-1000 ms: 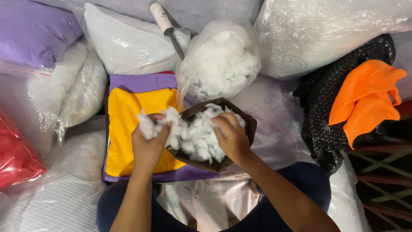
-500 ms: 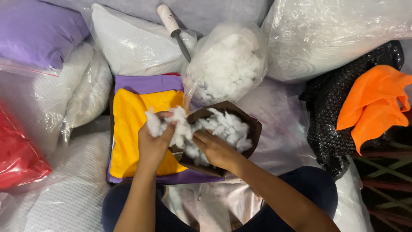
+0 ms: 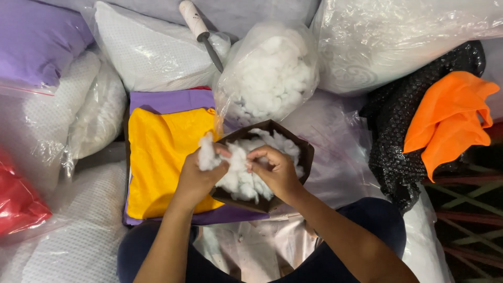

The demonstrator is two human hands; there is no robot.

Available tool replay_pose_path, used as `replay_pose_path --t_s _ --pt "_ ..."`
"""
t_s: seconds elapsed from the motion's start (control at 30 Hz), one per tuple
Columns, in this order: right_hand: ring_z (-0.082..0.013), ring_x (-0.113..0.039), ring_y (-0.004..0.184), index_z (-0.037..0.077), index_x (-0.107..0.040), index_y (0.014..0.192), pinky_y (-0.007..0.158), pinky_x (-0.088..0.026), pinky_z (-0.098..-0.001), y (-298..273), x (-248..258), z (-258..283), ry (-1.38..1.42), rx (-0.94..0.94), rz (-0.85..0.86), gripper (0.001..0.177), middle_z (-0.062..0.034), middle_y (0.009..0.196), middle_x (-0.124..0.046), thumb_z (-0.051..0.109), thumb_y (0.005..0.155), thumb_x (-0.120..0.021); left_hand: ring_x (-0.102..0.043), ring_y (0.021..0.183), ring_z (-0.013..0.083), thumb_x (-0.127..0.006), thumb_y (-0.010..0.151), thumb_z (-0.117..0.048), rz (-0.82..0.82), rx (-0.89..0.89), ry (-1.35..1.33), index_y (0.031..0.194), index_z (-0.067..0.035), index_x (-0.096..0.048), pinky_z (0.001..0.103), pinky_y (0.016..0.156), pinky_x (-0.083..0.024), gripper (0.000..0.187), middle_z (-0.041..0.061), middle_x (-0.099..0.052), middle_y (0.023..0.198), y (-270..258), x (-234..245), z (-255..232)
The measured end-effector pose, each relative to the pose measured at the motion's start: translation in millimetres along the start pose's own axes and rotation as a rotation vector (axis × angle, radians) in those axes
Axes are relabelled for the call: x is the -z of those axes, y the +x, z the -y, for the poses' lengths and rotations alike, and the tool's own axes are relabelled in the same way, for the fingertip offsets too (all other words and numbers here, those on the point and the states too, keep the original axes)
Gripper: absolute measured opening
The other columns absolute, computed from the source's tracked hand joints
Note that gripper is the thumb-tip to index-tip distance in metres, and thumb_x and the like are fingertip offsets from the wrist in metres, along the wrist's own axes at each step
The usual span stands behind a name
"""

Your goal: Cleaning a brown pillowcase with a lint roller and then stuffing it with white fiberfill

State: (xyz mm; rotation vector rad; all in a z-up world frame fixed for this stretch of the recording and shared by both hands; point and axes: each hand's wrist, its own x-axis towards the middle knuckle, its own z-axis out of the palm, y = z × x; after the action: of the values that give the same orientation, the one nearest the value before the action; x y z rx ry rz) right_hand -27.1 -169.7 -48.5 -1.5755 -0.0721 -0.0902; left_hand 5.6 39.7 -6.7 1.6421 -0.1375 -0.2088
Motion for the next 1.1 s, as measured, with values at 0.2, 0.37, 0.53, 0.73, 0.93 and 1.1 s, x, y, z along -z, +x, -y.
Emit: replay_pose_path --t_s 0.2,0.37,0.53,0.73,0.93,1.1 --pt "-0.0133 -0.071 0.071 0.001 -0.075 0.094 0.072 -0.060 -0.0289 9 12 18 -0.106 0.118 -0.279 0.009 -0.0076 0.084 -0.074 -0.004 0.087 -0.075 -0.061 0.080 0.0160 -0.073 0.080 0.000 -0.307 0.064 -0.061 0.091 -0.006 -0.072 0.033 0.076 -0.056 0.012 0.008 -0.069 0.090 1 9 -10" --pt "-0.0167 -0.069 0.072 -0.001 -0.070 0.095 0.072 -0.059 -0.0334 11 6 28 -0.206 0.289 -0.401 0.005 -0.0084 0.086 -0.067 -0.005 0.095 -0.066 -0.063 0.081 0.0157 -0.073 0.084 0.000 -0.527 0.009 -0.147 0.094 -0.005 -0.067 0.032 0.072 -0.057 0.013 0.007 -0.065 0.094 2 24 -5" --pt "-0.0337 -0.069 0.098 0.007 -0.070 0.105 0.086 -0.056 -0.0433 1 -16 -11 -0.466 0.435 -0.098 0.028 -0.0098 0.100 -0.065 -0.013 0.085 -0.066 -0.062 0.076 0.0108 -0.077 0.082 0.000 -0.589 -0.041 -0.233 0.093 -0.004 -0.067 0.028 0.065 -0.057 0.016 0.004 -0.062 0.088 3 29 -4" --pt "-0.0474 -0.062 0.119 0.004 -0.057 0.133 0.097 -0.057 -0.0511 -20 -34 9 -0.699 0.380 0.177 0.046 -0.0244 0.133 -0.052 -0.007 0.089 -0.065 -0.061 0.074 0.0129 -0.073 0.083 -0.001 -0.461 0.039 -0.096 0.096 -0.005 -0.069 0.029 0.062 -0.058 0.014 0.006 -0.061 0.087 0 30 1" --pt "-0.0361 -0.071 0.103 0.007 -0.051 0.144 0.078 -0.064 -0.0434 -11 -31 -3 -0.728 0.383 0.103 0.053 -0.0205 0.130 -0.052 -0.006 0.094 -0.062 -0.058 0.069 0.0117 -0.075 0.078 -0.003 -0.413 0.100 -0.103 0.095 -0.007 -0.073 0.027 0.060 -0.053 0.018 0.005 -0.060 0.081 -4 20 -20" --pt "-0.0350 -0.065 0.113 0.001 -0.064 0.126 0.091 -0.057 -0.0398 -1 -46 -18 -0.722 0.514 0.259 0.033 -0.0204 0.131 -0.057 -0.003 0.093 -0.061 -0.059 0.070 0.0127 -0.075 0.079 -0.002 -0.409 0.114 -0.105 0.096 -0.007 -0.073 0.028 0.060 -0.053 0.018 0.005 -0.062 0.082 -4 21 -15"
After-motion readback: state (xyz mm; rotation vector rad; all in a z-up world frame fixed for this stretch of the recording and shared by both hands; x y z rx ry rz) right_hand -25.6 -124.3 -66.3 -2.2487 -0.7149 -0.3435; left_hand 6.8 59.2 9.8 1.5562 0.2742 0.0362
